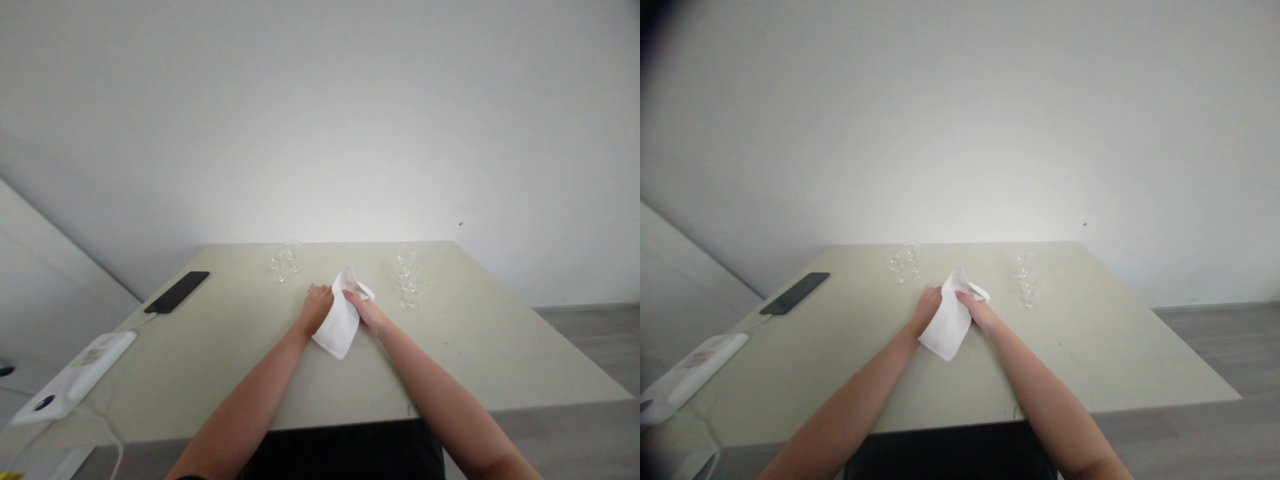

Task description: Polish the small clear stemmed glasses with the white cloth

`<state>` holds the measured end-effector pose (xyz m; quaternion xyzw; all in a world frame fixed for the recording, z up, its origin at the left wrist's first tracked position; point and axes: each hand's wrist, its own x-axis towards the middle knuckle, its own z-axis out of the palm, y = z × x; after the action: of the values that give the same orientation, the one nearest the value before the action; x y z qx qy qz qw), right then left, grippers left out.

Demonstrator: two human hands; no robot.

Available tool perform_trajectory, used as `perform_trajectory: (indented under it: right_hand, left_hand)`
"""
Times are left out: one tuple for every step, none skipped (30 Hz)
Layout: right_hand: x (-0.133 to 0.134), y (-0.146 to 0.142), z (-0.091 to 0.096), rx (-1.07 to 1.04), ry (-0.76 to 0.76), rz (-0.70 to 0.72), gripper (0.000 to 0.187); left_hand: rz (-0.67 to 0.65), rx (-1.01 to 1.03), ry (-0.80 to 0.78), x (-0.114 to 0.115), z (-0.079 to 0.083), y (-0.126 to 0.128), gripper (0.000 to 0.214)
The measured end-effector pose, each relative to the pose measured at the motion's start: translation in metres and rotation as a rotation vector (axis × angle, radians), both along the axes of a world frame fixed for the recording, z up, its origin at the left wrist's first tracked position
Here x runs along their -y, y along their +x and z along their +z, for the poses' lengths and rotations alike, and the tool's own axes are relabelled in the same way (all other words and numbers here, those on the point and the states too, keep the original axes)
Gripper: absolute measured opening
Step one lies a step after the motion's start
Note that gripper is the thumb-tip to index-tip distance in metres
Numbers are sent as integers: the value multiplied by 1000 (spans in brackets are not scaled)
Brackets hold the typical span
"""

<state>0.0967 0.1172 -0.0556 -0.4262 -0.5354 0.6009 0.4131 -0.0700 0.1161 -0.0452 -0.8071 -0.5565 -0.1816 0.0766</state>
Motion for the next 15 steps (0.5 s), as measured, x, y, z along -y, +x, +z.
perform_trajectory:
  right_hand:
    - [0, 2, 0, 41, 89, 24, 38]
    - [-1, 4, 1, 87, 233, 50, 37]
    - [-2, 5, 2, 137, 405, 77, 36]
    - [-4, 7, 3, 193, 573, 99, 37]
    - [-5, 7, 4, 249, 722, 106, 40]
    - [-6, 7, 5, 302, 838, 98, 45]
    - [-7, 6, 6, 347, 918, 82, 49]
    - [-7, 5, 6, 380, 970, 62, 53]
    - [-8, 4, 6, 398, 996, 44, 56]
    - [-7, 3, 6, 399, 996, 20, 56]
    - [-7, 3, 5, 382, 964, -3, 54]
    - [-7, 3, 4, 352, 891, -19, 47]
    - [-6, 3, 3, 318, 774, -18, 38]
    - [-6, 4, 2, 289, 624, 1, 30]
    - [-5, 6, 0, 268, 465, 30, 28]
  left_hand:
    - [10, -30, -41, 0, 1, 1, 16]
    - [15, -64, -83, 0, 2, 2, 17]
    - [28, -88, -116, 1, 3, 3, 19]
    - [48, -101, -134, 1, 4, 4, 22]
    - [71, -105, -139, 1, 5, 6, 25]
    - [99, -112, -142, 1, 6, 7, 27]
    - [128, -117, -139, 2, 7, 8, 29]
    - [152, -118, -129, 2, 8, 9, 29]
    - [168, -116, -115, 2, 8, 10, 29]
    - [170, -110, -99, 3, 8, 10, 29]
    - [155, -102, -84, 3, 8, 9, 28]
    - [125, -92, -72, 3, 9, 9, 26]
    - [88, -80, -67, 4, 9, 8, 25]
    - [59, -60, -73, 4, 9, 7, 23]
    - [40, -28, -92, 4, 10, 7, 22]
